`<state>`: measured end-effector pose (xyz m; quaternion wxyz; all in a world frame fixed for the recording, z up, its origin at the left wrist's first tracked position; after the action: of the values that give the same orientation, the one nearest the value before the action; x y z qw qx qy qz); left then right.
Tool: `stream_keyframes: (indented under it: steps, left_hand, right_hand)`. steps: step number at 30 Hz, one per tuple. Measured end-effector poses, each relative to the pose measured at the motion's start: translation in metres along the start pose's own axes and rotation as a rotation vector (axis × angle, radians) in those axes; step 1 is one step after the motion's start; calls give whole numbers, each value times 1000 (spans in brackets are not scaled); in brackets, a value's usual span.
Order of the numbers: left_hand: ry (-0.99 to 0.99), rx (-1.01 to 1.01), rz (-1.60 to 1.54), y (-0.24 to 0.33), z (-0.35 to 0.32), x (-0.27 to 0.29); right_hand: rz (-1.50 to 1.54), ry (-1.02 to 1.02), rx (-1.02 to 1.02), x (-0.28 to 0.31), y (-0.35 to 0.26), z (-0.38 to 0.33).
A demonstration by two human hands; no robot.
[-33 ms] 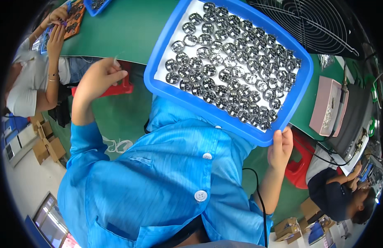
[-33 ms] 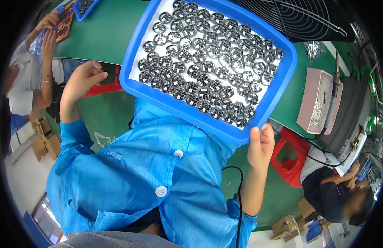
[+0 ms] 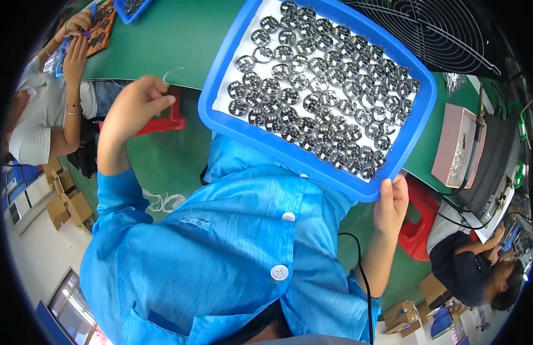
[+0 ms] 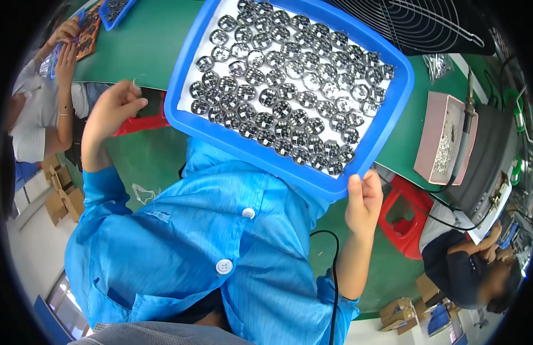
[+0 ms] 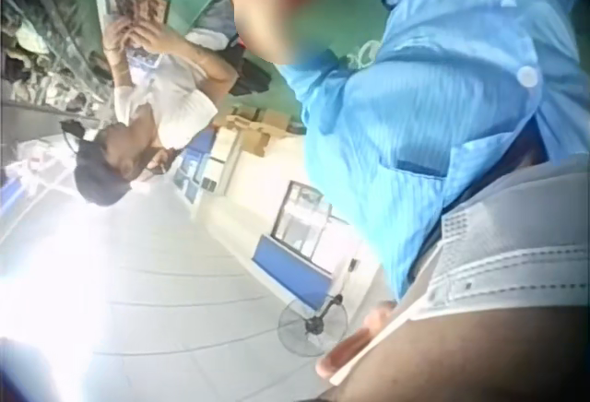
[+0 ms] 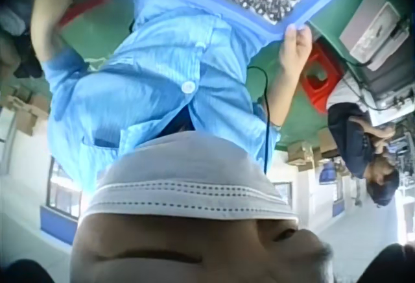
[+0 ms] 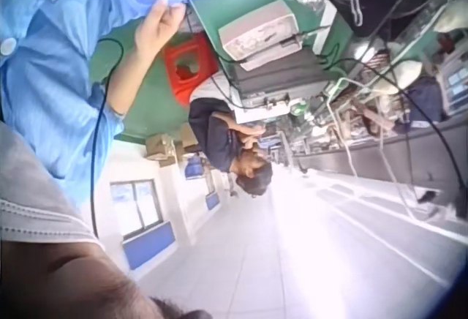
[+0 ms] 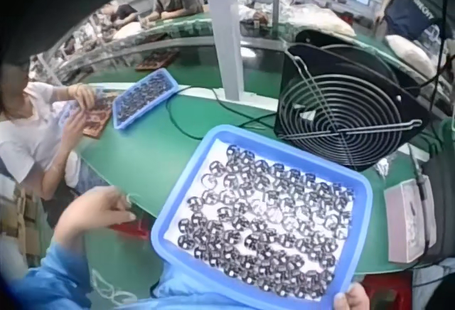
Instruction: Soldering small electronic components onto a circuit board assembly at a manual station.
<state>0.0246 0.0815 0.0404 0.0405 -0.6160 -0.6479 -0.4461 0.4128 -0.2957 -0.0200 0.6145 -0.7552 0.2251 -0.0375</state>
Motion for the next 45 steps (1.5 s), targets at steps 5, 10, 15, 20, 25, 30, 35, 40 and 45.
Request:
stream_keyframes:
  steps: [5, 10, 15, 20, 25, 30, 35, 40, 45]
  left_hand:
    - [215, -296, -64, 74, 20, -1]
    - [139, -768, 218, 228, -1, -71]
    - [-37, -1085, 325, 282, -10, -166]
    - [-125, -1122, 468, 312, -12, -243]
    - [-155, -1120, 527, 320, -11, -263]
    - [-169, -1125, 496, 330, -6, -254]
    - [-86, -1074, 527, 347, 13, -238]
    - [-168, -1084, 573, 348, 13, -252]
    - [-175, -1085, 523, 347, 7, -233]
  right_hand:
    - [-402, 26, -171, 8, -24, 8]
    - [-1043, 146, 104, -2, -89, 8]
    - [-1300, -18, 205, -38, -99, 23]
    - [-1349, -13, 233, -37, -101, 21]
    - [-1402, -43, 238, -33, -104, 22]
    - [-1381, -277, 205, -39, -105, 27]
    - [-1400, -182, 252, -27, -124, 45]
    - [-1445, -224, 304, -30, -122, 49]
    - [-1401, -229, 282, -31, -125, 49]
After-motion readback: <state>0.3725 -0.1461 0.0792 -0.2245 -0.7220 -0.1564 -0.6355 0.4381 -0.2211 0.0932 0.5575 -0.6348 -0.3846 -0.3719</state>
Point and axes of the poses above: each hand's wrist, its own z-axis towards the middle knuckle, its own x-axis out of the back of the hand, y = z × x, the point moved 10 cm from there along z, towards the middle knuckle, and after that the axes turned 12 degrees about -y, right-handed, at the moved point
